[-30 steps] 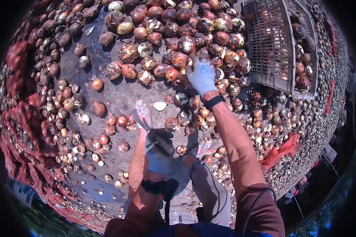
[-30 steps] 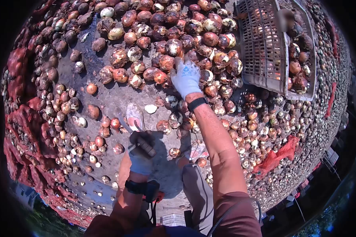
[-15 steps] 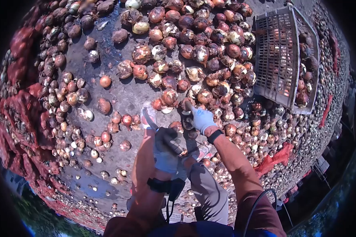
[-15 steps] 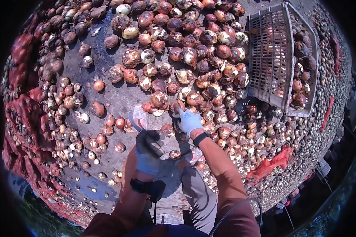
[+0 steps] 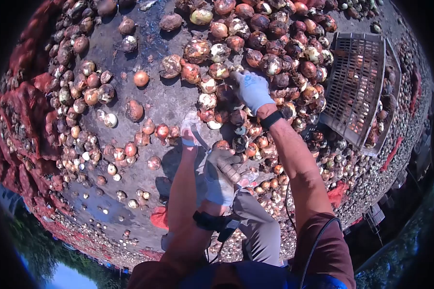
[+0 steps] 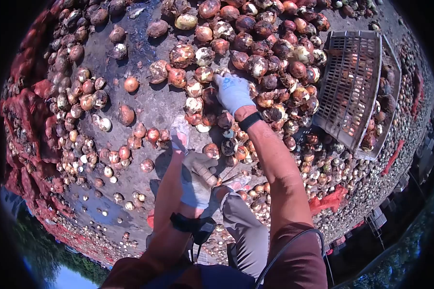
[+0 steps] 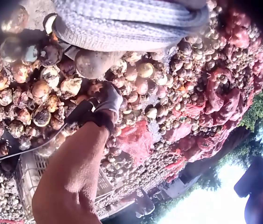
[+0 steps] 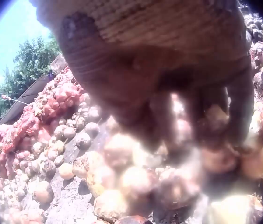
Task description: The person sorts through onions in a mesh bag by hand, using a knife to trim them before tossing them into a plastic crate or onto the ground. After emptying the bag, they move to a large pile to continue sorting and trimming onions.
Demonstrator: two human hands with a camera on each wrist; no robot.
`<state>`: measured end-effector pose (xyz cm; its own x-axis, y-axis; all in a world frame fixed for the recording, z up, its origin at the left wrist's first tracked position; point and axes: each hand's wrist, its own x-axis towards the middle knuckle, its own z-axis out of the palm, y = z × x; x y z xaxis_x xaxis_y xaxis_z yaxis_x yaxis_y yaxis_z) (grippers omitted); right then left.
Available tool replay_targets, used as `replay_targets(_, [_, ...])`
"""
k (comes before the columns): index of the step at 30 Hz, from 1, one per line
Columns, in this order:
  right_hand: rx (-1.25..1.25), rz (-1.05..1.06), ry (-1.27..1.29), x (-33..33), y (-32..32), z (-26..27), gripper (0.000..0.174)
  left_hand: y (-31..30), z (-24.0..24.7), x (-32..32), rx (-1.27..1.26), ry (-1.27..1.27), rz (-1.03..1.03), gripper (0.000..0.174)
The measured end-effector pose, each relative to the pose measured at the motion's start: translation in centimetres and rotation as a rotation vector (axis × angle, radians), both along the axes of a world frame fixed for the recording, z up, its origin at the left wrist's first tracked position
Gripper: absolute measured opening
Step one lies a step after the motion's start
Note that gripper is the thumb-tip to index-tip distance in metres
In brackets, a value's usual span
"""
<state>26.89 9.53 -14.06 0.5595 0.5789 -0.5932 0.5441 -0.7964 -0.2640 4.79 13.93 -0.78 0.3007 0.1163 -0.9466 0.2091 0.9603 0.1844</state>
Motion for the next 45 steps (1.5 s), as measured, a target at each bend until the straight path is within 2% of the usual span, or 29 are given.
replay_targets(1, [0.048, 0.121, 0.027, -2.0, 0.7, -0.6, 0.039, -0.3, -0.2, 0.0, -0.003, 0.005, 0.027, 0.037])
replay_targets(3, [0.331, 0.488, -0.033, -6.7, 0.7, -3.5, 0.038, -1.1, 0.0, 0.4, 0.04, 0.005, 0.034, 0.036])
replay_targets(4, [0.354, 0.5, 0.013, -8.8, 0.9, -5.0, 0.03, -1.0, -0.4, -0.1, 0.053, -0.027, 0.005, 0.037])
replay_targets(7, [0.356, 0.357, 0.076, -11.1, 1.9, -6.9, 0.04, -0.3, 0.0, -0.3, 0.086, 0.048, -0.013, 0.042])
replay_targets(9, [0.331, 0.418, -0.052, -11.7, 1.4, -7.8, 0.045, -1.1, 0.0, -0.5, 0.12, 0.062, 0.022, 0.046])
replay_targets(11, [0.18, 0.374, 0.047, -11.8, 1.7, -4.9, 0.051, -2.2, -0.4, -0.7, 0.132, 0.071, 0.055, 0.047])
replay_targets(15, [0.256, 0.273, -0.111, -12.5, -1.6, -2.2, 0.062, -3.5, 1.1, -1.4, 0.135, -0.083, 0.142, 0.044])
replay_targets(16, [0.249, 0.285, -0.127, -12.7, -2.7, -1.2, 0.064, -3.4, 2.2, -1.6, 0.2, -0.096, 0.069, 0.041])
replay_targets(17, [0.242, 0.301, -0.149, -12.8, -3.7, -0.2, 0.066, -3.6, 2.0, -2.8, 0.051, -0.063, 0.131, 0.038])
replay_targets(18, [0.225, 0.285, -0.118, -12.9, -4.3, 1.9, 0.067, -3.9, 3.0, -3.1, 0.166, -0.003, 0.179, 0.037])
replay_targets(20, [0.201, 0.323, -0.148, -14.0, -6.4, 2.9, 0.065, -4.3, 4.9, -3.7, 0.422, 0.038, 0.249, 0.037])
replay_targets(23, [0.183, 0.37, -0.115, -16.0, -7.4, 3.4, 0.06, -4.1, 6.4, -6.2, 0.401, 0.051, 0.189, 0.037])
replay_targets(24, [0.091, 0.398, -0.052, -16.8, -6.7, 3.2, 0.057, -3.9, 6.5, -7.1, 0.362, 0.077, 0.175, 0.037])
replay_targets(26, [0.068, 0.482, -0.007, -18.2, -4.2, 1.5, 0.05, -2.4, 5.1, -9.2, 0.304, 0.101, 0.175, 0.034])
replay_targets(28, [-0.036, 0.552, 0.1, -20.2, -1.2, 0.4, 0.043, -1.8, 4.0, -11.9, 0.378, 0.106, 0.085, 0.031])
replay_targets(29, [-0.084, 0.588, 0.106, -21.2, 0.7, -0.2, 0.038, -1.1, 4.4, -12.5, 0.182, 0.21, 0.21, 0.032])
replay_targets(30, [-0.101, 0.607, 0.145, -22.1, 2.7, -1.0, 0.037, -2.2, 1.7, -14.3, 0.449, 0.221, 0.21, 0.031])
replay_targets(32, [-0.06, 0.589, 0.167, -24.0, 5.8, -3.0, 0.034, -2.0, -0.3, -16.6, 0.599, 0.205, 0.265, 0.031])
replay_targets(33, [-0.055, 0.551, 0.167, -25.2, 6.8, -4.2, 0.042, -0.3, 0.8, -17.1, 0.479, 0.175, 0.326, 0.031])
replay_targets(36, [-0.098, 0.53, 0.3, -27.7, 10.1, -1.5, 0.047, 4.9, 3.8, -18.4, 0.262, 0.158, 0.51, 0.032])
replay_targets(39, [-0.241, 0.627, 0.394, -29.1, 12.9, 3.7, 0.051, 9.4, 4.9, -20.6, 0.174, 0.173, 0.725, 0.031])
replay_targets(41, [-0.25, 0.704, 0.397, -29.1, 13.5, 5.4, 0.05, 11.5, 4.9, -23.3, 0.289, 0.213, 0.659, 0.035])
replay_targets(43, [-0.252, 0.731, 0.358, -28.2, 15.6, 8.4, 0.05, 15.1, 7.0, -24.7, 0.201, 0.253, 0.68, 0.039])
replay_targets(44, [-0.254, 0.724, 0.346, -27.5, 16.4, 9.1, 0.05, 14.9, 6.1, -26.0, 0.29, 0.233, 0.745, 0.04])
replay_targets(45, [-0.254, 0.717, 0.338, -26.9, 17.1, 9.5, 0.05, 17.0, 8.1, -26.1, 0.169, 0.303, 0.743, 0.04])
